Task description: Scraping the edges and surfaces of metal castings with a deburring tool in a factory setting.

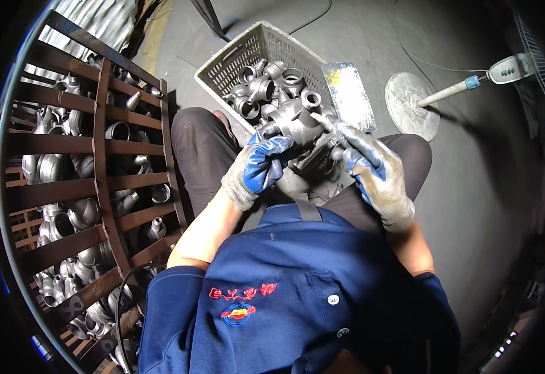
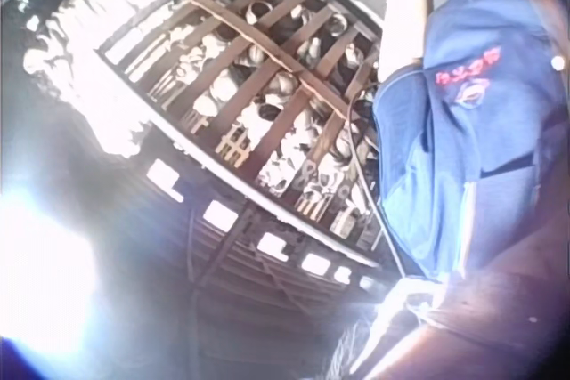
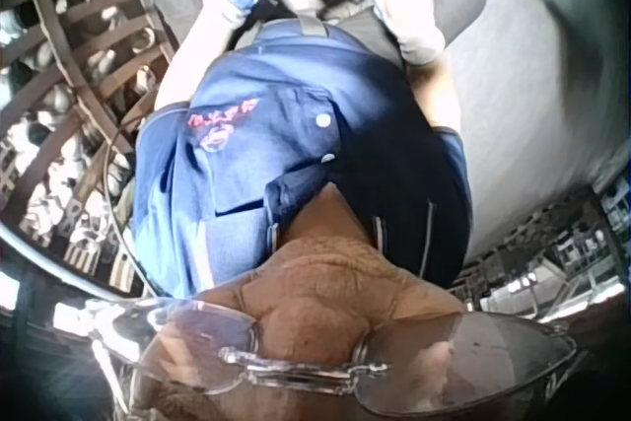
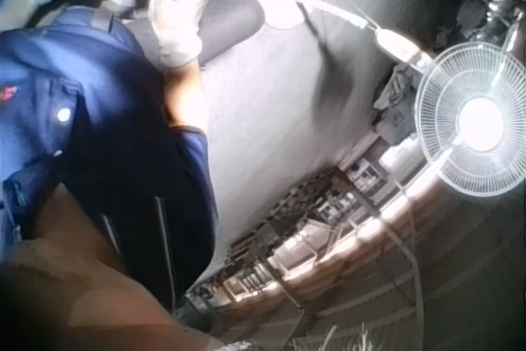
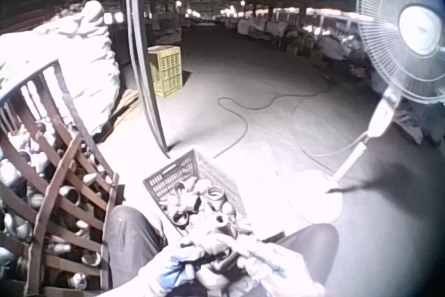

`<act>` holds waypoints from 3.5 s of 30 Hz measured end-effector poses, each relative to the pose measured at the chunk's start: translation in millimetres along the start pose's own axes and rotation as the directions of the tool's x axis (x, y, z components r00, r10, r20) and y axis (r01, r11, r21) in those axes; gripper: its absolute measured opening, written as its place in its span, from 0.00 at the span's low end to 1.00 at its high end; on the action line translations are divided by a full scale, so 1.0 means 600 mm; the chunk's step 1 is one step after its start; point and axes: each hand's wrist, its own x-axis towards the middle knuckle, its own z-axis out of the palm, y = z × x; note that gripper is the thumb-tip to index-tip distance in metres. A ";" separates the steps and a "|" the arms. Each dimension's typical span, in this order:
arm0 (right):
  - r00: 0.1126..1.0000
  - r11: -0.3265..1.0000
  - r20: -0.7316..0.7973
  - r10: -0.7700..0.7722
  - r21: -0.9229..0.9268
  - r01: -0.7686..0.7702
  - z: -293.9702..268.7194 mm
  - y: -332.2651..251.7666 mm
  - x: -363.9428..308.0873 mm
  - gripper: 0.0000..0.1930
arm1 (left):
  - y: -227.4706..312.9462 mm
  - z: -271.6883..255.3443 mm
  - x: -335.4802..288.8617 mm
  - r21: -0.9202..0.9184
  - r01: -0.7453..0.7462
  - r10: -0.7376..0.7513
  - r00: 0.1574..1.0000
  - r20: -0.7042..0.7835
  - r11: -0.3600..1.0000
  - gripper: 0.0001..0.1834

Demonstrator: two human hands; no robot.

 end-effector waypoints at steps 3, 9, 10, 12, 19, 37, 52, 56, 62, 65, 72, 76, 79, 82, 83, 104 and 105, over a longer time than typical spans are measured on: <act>0.980 0.939 0.069 -0.188 -0.279 0.200 0.006 0.007 0.003 0.21 | -0.010 -0.020 -0.007 0.500 -0.449 0.420 0.890 0.176 0.741 0.17; 0.998 0.935 0.064 -0.008 -0.353 0.030 0.026 0.007 0.006 0.17 | -0.001 -0.031 -0.016 0.614 -0.703 0.561 0.688 0.460 0.358 0.19; 0.997 0.927 0.052 -0.054 -0.370 0.069 0.028 0.005 0.006 0.16 | 0.003 -0.030 -0.018 0.660 -0.675 0.526 0.711 0.466 0.329 0.19; 0.995 0.906 0.059 -0.080 -0.412 0.098 0.031 0.002 0.008 0.16 | 0.009 -0.023 -0.023 0.633 -0.680 0.542 0.712 0.447 0.370 0.19; 0.981 0.792 0.095 -0.167 -0.579 0.191 0.038 0.002 0.013 0.14 | 0.016 -0.018 -0.024 0.667 -0.686 0.555 0.689 0.466 0.290 0.18; 0.991 0.879 0.077 -0.110 -0.457 0.133 0.021 0.003 0.026 0.13 | -0.004 -0.023 -0.022 0.592 -0.604 0.464 0.794 0.392 0.534 0.17; 0.978 0.783 0.103 -0.184 -0.585 0.209 0.016 0.016 0.025 0.13 | -0.003 -0.021 -0.024 0.472 -0.285 0.240 0.959 0.154 0.834 0.19; 0.987 0.770 0.134 -0.084 -0.621 0.149 0.012 0.007 0.019 0.13 | 0.001 -0.018 -0.025 0.547 -0.580 0.440 0.815 0.378 0.604 0.17; 0.972 0.794 0.086 -0.218 -0.564 0.228 0.020 0.022 0.026 0.12 | 0.020 0.000 -0.031 0.519 -0.123 0.142 0.990 0.003 0.846 0.17; 0.978 0.754 0.086 -0.190 -0.625 0.201 0.022 0.026 0.017 0.12 | 0.028 -0.002 -0.032 0.697 -0.617 0.447 0.773 0.450 0.365 0.21; 0.975 0.747 0.148 -0.167 -0.626 0.223 0.018 0.032 0.013 0.13 | 0.015 -0.009 -0.028 0.708 -0.655 0.566 0.700 0.437 0.265 0.21; 0.972 0.960 0.143 0.188 -0.237 -0.151 -0.002 0.023 0.014 0.16 | 0.014 -0.019 -0.027 0.710 -0.620 0.464 0.764 0.448 0.335 0.18; 0.913 0.923 0.190 0.361 0.064 -0.378 -0.007 0.020 0.018 0.18 | 0.012 -0.021 -0.028 0.602 -0.622 0.460 0.780 0.424 0.500 0.17; 0.871 0.896 0.348 0.346 0.151 -0.417 -0.012 0.022 0.026 0.24 | 0.010 -0.024 -0.026 0.624 -0.615 0.434 0.787 0.439 0.483 0.18; 0.867 0.896 0.359 0.345 0.147 -0.418 -0.013 0.022 0.026 0.24 | 0.010 -0.025 -0.026 0.596 -0.635 0.469 0.769 0.433 0.492 0.18; 0.972 0.559 0.127 -0.196 -0.800 0.217 0.024 0.009 0.015 0.13 | 0.014 0.019 -0.034 0.169 -0.053 0.065 0.996 -0.067 0.984 0.12; 0.970 0.546 0.149 -0.191 -0.805 0.232 0.022 0.010 0.016 0.13 | 0.012 0.019 -0.035 0.291 -0.188 0.204 0.979 -0.027 0.938 0.12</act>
